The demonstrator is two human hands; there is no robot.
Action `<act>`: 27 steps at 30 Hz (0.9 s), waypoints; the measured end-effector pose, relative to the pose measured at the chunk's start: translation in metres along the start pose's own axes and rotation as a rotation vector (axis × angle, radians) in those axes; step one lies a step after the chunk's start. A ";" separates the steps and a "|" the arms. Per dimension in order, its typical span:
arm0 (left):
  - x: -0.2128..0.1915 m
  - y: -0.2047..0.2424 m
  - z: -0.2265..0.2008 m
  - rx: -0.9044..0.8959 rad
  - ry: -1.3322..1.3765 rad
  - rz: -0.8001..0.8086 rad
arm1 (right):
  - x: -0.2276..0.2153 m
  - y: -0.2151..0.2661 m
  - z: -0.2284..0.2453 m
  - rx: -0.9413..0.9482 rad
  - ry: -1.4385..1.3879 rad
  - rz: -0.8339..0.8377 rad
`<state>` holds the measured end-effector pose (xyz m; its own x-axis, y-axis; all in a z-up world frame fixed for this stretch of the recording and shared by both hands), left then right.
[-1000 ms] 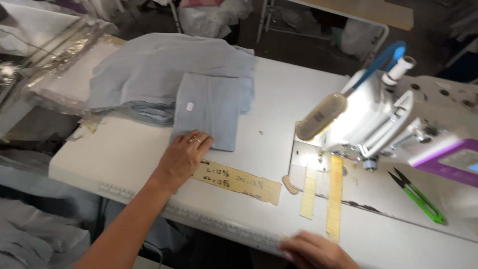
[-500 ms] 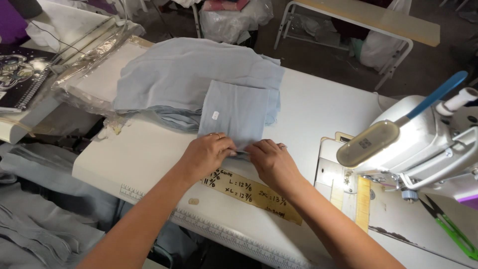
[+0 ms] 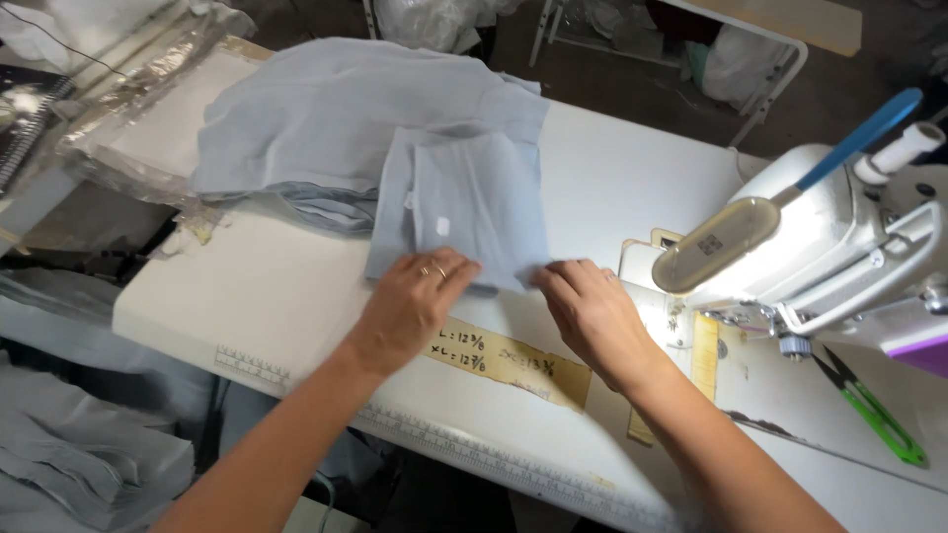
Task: Folding fabric edges and aligning them using a guide on a sewing machine table
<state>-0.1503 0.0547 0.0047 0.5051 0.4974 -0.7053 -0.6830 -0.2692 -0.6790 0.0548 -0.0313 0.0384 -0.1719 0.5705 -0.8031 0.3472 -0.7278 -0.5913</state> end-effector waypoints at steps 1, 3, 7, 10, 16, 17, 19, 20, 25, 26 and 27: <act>-0.005 0.003 -0.019 0.057 0.048 0.006 | -0.005 0.018 0.001 -0.021 0.029 0.047; -0.019 0.007 -0.055 0.118 0.115 0.014 | -0.028 0.050 0.008 -0.030 0.060 0.108; -0.035 0.018 -0.114 0.154 0.356 0.264 | -0.081 0.105 0.036 0.000 -0.039 0.291; -0.052 0.025 -0.148 0.193 0.456 0.218 | -0.106 0.141 0.052 0.086 -0.017 0.286; -0.068 0.023 -0.173 0.165 0.531 0.184 | -0.111 0.183 0.066 0.253 -0.035 0.155; -0.070 0.021 -0.173 0.151 0.561 0.181 | -0.111 0.185 0.065 0.292 -0.071 0.114; -0.072 0.022 -0.172 0.154 0.580 0.174 | -0.110 0.182 0.067 0.299 -0.085 0.088; -0.073 0.022 -0.172 0.159 0.596 0.161 | -0.110 0.180 0.067 0.302 -0.095 0.058; -0.077 0.024 -0.168 0.120 0.602 0.178 | -0.112 0.177 0.069 0.278 -0.090 0.053; -0.076 0.025 -0.169 0.110 0.591 0.165 | -0.113 0.176 0.068 0.281 -0.102 0.052; -0.076 0.024 -0.171 0.108 0.590 0.168 | -0.113 0.176 0.068 0.281 -0.105 0.053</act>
<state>-0.1148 -0.1310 0.0068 0.5719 -0.0924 -0.8151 -0.8122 -0.2039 -0.5467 0.0726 -0.2503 0.0201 -0.2597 0.4974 -0.8277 0.0923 -0.8404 -0.5340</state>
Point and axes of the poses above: each hand's wrist, its own y-axis away from the middle knuckle, its own x-axis out of the palm, z = x × y, the point moved 4 cm from there along -y, towards the middle knuckle, and after that the axes turned 3 degrees about z, right-handed, at the moved point
